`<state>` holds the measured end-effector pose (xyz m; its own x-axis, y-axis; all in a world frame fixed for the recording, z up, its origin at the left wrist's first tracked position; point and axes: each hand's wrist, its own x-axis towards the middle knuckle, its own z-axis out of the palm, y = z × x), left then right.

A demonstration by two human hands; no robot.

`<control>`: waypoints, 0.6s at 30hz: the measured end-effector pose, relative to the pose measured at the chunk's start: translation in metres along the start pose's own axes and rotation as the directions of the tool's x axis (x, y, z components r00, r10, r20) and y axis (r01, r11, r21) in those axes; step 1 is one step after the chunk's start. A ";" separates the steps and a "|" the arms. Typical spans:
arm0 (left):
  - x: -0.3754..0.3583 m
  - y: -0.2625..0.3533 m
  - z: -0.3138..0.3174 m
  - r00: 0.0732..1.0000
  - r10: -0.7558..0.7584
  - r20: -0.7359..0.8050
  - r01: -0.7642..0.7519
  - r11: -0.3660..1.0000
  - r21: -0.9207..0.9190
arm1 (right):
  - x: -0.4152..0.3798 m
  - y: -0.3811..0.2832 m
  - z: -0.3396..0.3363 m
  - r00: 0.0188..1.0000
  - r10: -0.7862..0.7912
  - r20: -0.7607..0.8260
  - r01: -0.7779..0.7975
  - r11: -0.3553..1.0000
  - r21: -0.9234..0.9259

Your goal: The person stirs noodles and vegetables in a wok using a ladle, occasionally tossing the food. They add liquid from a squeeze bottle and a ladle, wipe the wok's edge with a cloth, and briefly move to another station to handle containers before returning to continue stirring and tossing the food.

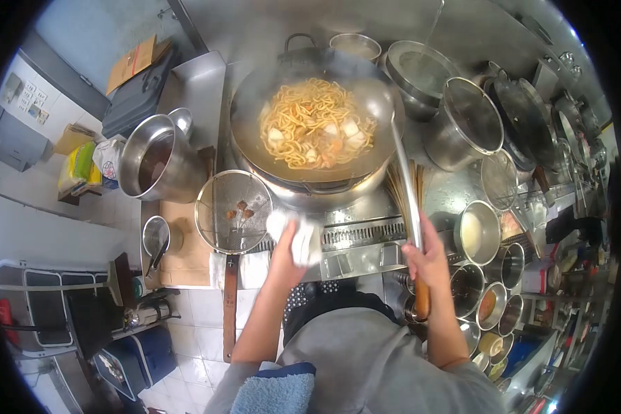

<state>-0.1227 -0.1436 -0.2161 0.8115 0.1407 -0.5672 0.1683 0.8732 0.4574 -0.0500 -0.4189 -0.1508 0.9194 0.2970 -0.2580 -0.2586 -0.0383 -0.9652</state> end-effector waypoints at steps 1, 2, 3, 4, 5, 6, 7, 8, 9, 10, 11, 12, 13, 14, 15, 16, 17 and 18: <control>-0.016 -0.006 -0.006 0.990 -0.015 -0.138 0.017 1.000 0.011 | 0.006 -0.009 -0.005 0.997 -0.030 0.067 0.030 1.000 0.004; -0.033 -0.004 -0.032 0.994 -0.103 0.039 0.097 0.987 0.125 | 0.014 -0.017 -0.007 0.998 -0.020 0.061 0.020 1.000 -0.004; -0.046 -0.007 -0.046 0.994 -0.113 0.016 0.110 0.987 0.118 | 0.024 -0.023 -0.009 0.999 -0.014 0.051 0.015 1.000 -0.012; -0.056 -0.011 -0.056 0.992 -0.124 -0.002 0.124 0.986 0.112 | 0.035 -0.027 -0.010 0.999 -0.019 0.033 0.020 0.999 -0.034; -0.066 -0.010 -0.070 0.992 -0.127 0.004 0.126 0.986 0.113 | 0.046 -0.030 -0.008 1.000 -0.025 0.013 0.026 0.998 -0.057; -0.073 -0.010 -0.078 0.991 -0.132 0.010 0.130 0.985 0.114 | 0.056 -0.032 -0.006 0.999 -0.031 -0.008 0.030 0.996 -0.081; -0.077 -0.012 -0.079 0.995 -0.074 -0.066 0.085 0.982 0.166 | 0.065 -0.033 -0.004 0.999 -0.037 -0.001 0.037 0.995 -0.094; -0.082 -0.014 -0.077 0.990 -0.010 -0.140 0.041 0.975 0.219 | 0.073 -0.032 -0.001 0.999 -0.042 0.009 0.042 0.993 -0.106; -0.086 -0.015 -0.074 0.976 0.059 -0.212 0.001 0.962 0.274 | 0.081 -0.031 0.003 0.999 -0.045 0.023 0.047 0.992 -0.118; -0.088 -0.015 -0.067 0.969 0.106 -0.225 -0.045 0.964 0.262 | 0.086 -0.029 0.009 1.000 0.003 0.023 0.001 0.988 -0.152; -0.087 -0.015 -0.065 0.973 0.116 -0.201 -0.061 0.963 0.262 | 0.088 -0.026 0.016 0.998 0.038 0.046 -0.032 0.989 -0.142; -0.085 -0.015 -0.064 0.976 0.127 -0.176 -0.079 0.963 0.259 | 0.087 -0.023 0.023 0.995 0.072 0.068 -0.062 0.989 -0.134; -0.085 -0.015 -0.062 0.979 0.138 -0.151 -0.096 0.962 0.256 | 0.084 -0.023 0.028 0.990 0.107 0.091 -0.095 0.987 -0.127; -0.085 -0.016 -0.059 0.978 0.152 -0.141 -0.106 0.952 0.289 | 0.076 -0.028 0.029 0.964 0.152 0.219 -0.141 0.988 -0.065; -0.086 -0.017 -0.054 0.977 0.167 -0.131 -0.117 0.939 0.324 | 0.067 -0.034 0.026 0.956 0.144 0.257 -0.152 0.988 0.011; -0.088 -0.016 -0.049 0.975 0.184 -0.120 -0.130 0.924 0.359 | 0.056 -0.039 0.020 0.946 0.131 0.296 -0.164 0.982 0.089; -0.090 -0.015 -0.040 0.977 0.178 -0.120 -0.131 0.937 0.324 | 0.047 -0.043 0.015 0.935 0.114 0.336 -0.178 0.970 0.165; -0.093 -0.014 -0.031 0.978 0.171 -0.121 -0.131 0.949 0.287 | 0.037 -0.044 0.007 0.941 0.119 0.318 -0.179 0.970 0.167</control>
<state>-0.2175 -0.1547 -0.1908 0.7545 0.3438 -0.5591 0.2143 0.6761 0.7050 -0.0063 -0.3994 -0.1177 0.7398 0.5780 -0.3444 -0.4649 0.0691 -0.8826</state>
